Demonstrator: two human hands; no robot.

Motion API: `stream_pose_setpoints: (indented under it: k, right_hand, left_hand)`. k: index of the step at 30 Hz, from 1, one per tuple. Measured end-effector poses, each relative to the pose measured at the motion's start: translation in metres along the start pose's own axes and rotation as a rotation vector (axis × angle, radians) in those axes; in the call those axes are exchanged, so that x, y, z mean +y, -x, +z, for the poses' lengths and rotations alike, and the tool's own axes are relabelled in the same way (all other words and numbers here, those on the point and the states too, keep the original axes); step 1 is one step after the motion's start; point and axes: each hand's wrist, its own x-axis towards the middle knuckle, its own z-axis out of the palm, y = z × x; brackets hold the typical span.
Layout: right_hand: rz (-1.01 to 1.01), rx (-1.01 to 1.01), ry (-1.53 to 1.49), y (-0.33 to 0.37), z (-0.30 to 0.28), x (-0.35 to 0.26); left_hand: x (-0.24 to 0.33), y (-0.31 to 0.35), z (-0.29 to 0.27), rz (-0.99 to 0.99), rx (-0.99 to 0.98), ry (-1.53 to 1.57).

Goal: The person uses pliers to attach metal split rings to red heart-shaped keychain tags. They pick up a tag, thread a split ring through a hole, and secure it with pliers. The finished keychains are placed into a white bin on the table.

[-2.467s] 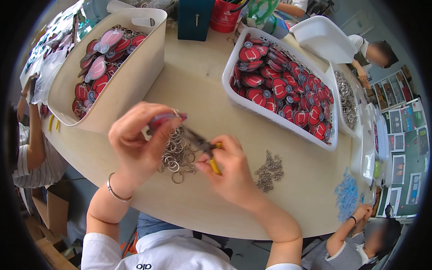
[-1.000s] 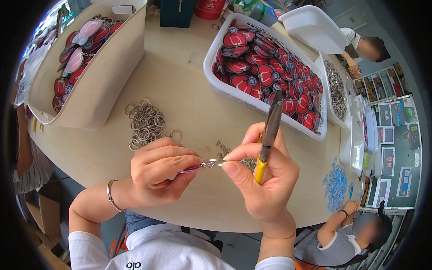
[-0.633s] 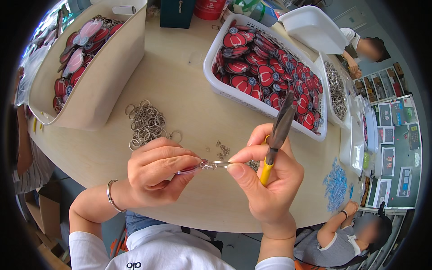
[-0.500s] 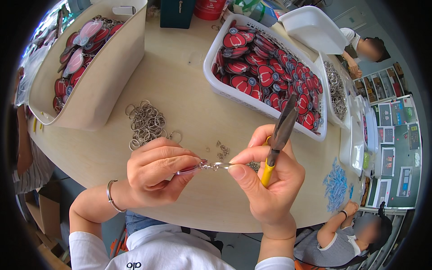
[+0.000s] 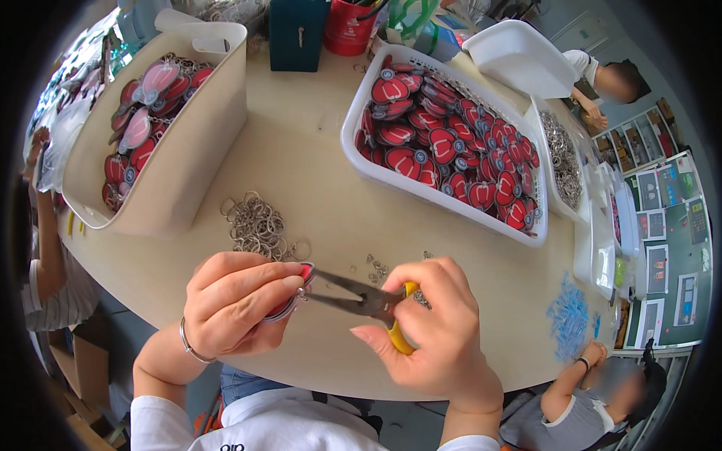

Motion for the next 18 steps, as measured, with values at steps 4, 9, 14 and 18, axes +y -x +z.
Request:
stream_pose_setpoints:
  k: [4,9,14,18]
  right_hand:
    - [-0.063,-0.013,0.141,0.002,0.001,-0.006]
    - [-0.129,-0.002,0.17,0.002,0.006,-0.007]
    - [-0.127,-0.007,0.134,0.003,0.009,-0.009]
    - [-0.136,-0.007,0.12,0.003,0.011,-0.009]
  left_hand:
    - [-0.001,-0.003,-0.007,0.074,0.032,-0.137]
    - [0.002,-0.005,-0.014,0.123,-0.011,-0.206]
    - [0.002,-0.003,-0.014,0.135,-0.039,-0.223]
    - [0.003,-0.003,-0.016,0.136,-0.054,-0.221]
